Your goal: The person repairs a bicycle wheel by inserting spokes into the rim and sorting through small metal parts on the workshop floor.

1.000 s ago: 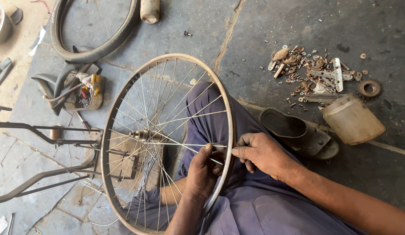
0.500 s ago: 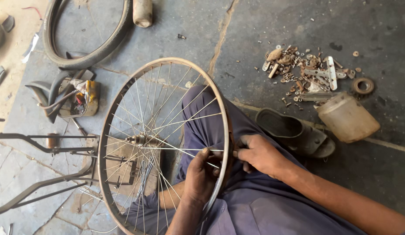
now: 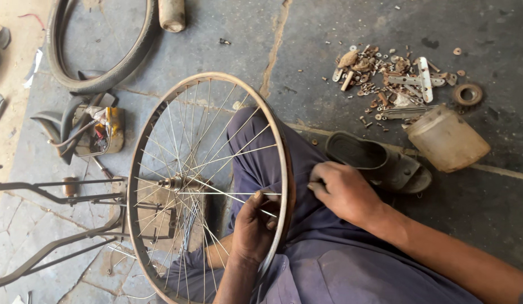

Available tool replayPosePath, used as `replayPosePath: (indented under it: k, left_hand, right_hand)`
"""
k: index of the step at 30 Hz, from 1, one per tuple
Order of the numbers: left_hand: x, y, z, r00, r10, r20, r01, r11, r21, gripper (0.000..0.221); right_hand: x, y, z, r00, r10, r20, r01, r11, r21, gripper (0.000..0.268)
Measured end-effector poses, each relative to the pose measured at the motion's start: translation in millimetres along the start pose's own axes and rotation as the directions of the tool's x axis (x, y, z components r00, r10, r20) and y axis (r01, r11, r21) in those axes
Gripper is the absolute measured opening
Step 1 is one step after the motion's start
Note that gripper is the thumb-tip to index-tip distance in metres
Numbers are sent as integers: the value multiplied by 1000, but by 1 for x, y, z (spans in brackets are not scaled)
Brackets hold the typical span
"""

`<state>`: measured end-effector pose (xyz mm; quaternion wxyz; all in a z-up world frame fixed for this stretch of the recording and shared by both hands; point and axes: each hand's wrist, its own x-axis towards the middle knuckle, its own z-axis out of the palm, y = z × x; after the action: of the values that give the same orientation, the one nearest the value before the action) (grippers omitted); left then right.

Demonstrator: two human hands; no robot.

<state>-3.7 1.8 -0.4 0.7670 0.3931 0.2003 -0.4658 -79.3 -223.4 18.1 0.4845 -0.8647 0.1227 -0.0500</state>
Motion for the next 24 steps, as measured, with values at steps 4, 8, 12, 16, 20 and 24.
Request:
replayPosePath:
  k: [4,8,12,16,20,24]
  left_hand:
    - [1,-2,3,997,76,-20,-76,997,24,34]
    - [2,-3,4,987,105,-119,-97,993,69,29]
    - [10,-6,-1,987,53,-154,-42,996,78,30]
    - [9,-6,-1,994,86,-65,-81,993,81,30]
    - [6,-3,6,993,91,-74,-86,993,77,30]
    - [7,-3,5,999,35,-42,-33,998,49,31]
  right_hand:
    - [3,4,-1,998,-43,41,47,993,-104,15]
    - [4,7,-3,998,-35,59,44,987,-153,13]
    - [0,6,-5,999,-34,-4,34,998,-49,12]
    - [-6,2,-5,953,213,216,-265,932,249,15]
    - [-6,-2,8,794,348,498,-575,696,431,18]
    - [-1,-1,20,799,361,480,-582,665,469,21]
